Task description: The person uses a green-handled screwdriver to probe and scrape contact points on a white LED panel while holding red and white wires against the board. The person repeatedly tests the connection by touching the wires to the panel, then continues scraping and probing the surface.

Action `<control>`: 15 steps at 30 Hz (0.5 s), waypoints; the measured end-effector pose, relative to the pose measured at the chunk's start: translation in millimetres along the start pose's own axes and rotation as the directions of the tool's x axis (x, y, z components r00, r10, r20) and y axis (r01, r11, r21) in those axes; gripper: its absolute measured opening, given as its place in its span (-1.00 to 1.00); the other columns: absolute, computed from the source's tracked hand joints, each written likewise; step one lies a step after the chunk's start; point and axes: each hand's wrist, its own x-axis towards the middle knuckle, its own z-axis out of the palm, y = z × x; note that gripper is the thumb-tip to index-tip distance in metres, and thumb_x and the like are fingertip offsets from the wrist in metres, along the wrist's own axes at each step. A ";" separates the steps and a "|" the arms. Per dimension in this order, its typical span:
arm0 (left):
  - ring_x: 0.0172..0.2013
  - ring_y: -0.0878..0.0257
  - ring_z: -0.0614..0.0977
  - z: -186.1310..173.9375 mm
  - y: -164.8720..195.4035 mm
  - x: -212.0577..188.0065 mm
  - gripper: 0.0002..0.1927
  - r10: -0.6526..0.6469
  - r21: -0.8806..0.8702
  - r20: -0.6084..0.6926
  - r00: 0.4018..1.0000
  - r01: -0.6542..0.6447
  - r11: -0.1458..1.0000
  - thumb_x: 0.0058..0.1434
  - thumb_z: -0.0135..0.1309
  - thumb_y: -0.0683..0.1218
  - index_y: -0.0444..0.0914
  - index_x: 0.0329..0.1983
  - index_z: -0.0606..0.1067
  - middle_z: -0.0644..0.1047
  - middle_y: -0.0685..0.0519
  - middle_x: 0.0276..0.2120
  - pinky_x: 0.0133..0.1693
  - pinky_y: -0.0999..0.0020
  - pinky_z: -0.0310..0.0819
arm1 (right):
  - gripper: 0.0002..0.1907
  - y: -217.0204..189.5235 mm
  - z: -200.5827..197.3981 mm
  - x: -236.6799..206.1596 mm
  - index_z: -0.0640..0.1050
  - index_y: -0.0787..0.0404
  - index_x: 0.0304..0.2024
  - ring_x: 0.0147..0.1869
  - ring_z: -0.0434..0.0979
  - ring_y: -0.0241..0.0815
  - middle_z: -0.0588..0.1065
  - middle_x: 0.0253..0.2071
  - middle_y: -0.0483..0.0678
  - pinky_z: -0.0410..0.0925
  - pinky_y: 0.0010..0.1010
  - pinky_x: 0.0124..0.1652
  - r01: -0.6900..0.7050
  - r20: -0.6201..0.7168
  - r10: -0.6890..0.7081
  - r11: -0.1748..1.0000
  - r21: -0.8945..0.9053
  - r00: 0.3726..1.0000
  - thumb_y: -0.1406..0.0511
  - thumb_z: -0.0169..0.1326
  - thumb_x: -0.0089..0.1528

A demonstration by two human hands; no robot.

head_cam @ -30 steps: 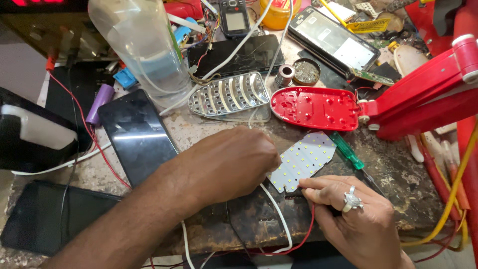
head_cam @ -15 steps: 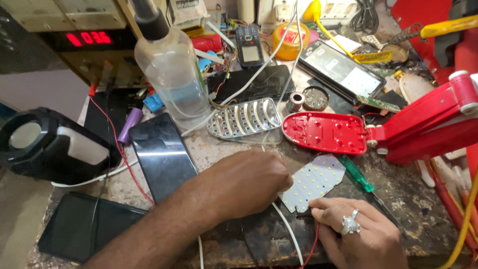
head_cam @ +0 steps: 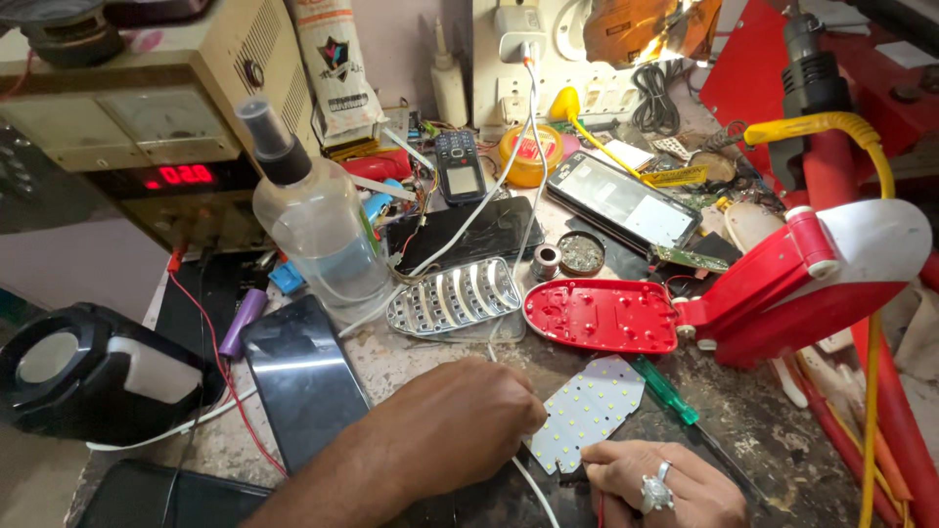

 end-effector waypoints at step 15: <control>-0.36 -0.09 0.66 -0.2 1.1 0.5 -0.87 -0.022 -0.042 0.007 1.000 0.022 0.999 0.11 0.05 -0.17 -0.30 -0.46 0.58 0.59 -0.14 -0.44 -0.26 0.01 0.52 | -0.79 1.1 -3.9 0.4 0.58 0.07 -0.50 -0.23 0.72 -0.28 0.65 -0.37 -0.22 0.54 -0.48 -0.21 0.011 0.059 -0.010 1.000 -0.015 0.998 0.45 0.33 -0.09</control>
